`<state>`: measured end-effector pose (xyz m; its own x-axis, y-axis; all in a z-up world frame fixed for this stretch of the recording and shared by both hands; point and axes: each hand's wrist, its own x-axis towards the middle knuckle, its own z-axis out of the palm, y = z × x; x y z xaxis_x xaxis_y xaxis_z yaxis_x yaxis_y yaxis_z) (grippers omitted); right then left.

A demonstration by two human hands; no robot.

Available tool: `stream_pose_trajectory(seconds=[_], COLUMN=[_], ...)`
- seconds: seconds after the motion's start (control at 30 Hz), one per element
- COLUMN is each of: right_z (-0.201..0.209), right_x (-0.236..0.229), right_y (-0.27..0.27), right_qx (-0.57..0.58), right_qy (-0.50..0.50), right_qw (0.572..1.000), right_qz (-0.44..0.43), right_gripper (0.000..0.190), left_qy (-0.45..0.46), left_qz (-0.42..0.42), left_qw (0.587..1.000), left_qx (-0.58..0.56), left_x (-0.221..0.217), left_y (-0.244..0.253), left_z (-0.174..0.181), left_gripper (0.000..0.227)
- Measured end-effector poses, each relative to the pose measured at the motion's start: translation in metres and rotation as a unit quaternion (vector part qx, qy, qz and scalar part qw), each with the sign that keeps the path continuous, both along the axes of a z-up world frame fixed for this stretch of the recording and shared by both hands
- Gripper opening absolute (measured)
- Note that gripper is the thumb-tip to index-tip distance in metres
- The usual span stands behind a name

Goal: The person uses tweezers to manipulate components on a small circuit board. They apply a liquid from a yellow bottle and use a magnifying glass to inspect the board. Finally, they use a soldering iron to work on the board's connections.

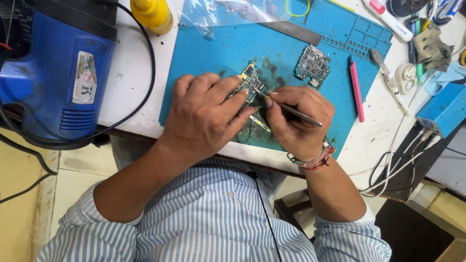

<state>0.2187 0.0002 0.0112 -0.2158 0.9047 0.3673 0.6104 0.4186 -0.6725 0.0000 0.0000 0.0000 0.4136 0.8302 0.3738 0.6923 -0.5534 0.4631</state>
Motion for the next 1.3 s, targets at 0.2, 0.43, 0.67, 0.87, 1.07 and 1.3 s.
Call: stream_pose_trajectory(seconds=[0.2, 0.43, 0.67, 0.87, 1.07, 1.3], right_z=[-0.0003, 0.0005, 0.0005, 0.0011, 0.0017, 0.0017], right_x=[0.0001, 0.0002, -0.0009, -0.0017, -0.0017, -0.0012], right_y=[-0.0002, -0.0002, 0.0000, -0.0004, -0.0003, 0.0013], right_qx=[0.000, -0.008, -0.004, 0.000, 0.002, 0.006], right_qy=[0.004, 0.001, 0.009, -0.002, -0.002, -0.010], right_qw=[1.000, 1.000, 1.000, 1.000, 1.000, 1.000], right_qz=[0.002, 0.004, 0.000, -0.001, -0.001, 0.010], right_gripper=[0.012, 0.010, 0.012, 0.012, 0.012, 0.012], left_qy=[-0.002, 0.001, -0.002, -0.001, -0.003, -0.001], left_qz=[0.000, -0.002, 0.001, 0.001, 0.001, 0.002], left_qw=[1.000, 1.000, 1.000, 1.000, 1.000, 1.000], left_qx=[-0.001, 0.003, 0.001, 0.003, 0.005, 0.005], left_x=[0.0000, 0.0001, 0.0004, 0.0003, 0.0008, 0.0005], left_y=[0.0003, 0.0009, 0.0006, 0.0001, 0.0003, -0.0001], left_z=[0.0008, 0.0010, 0.0012, 0.0003, -0.0003, -0.0007], left_gripper=[0.029, 0.029, 0.030, 0.030, 0.030, 0.030])
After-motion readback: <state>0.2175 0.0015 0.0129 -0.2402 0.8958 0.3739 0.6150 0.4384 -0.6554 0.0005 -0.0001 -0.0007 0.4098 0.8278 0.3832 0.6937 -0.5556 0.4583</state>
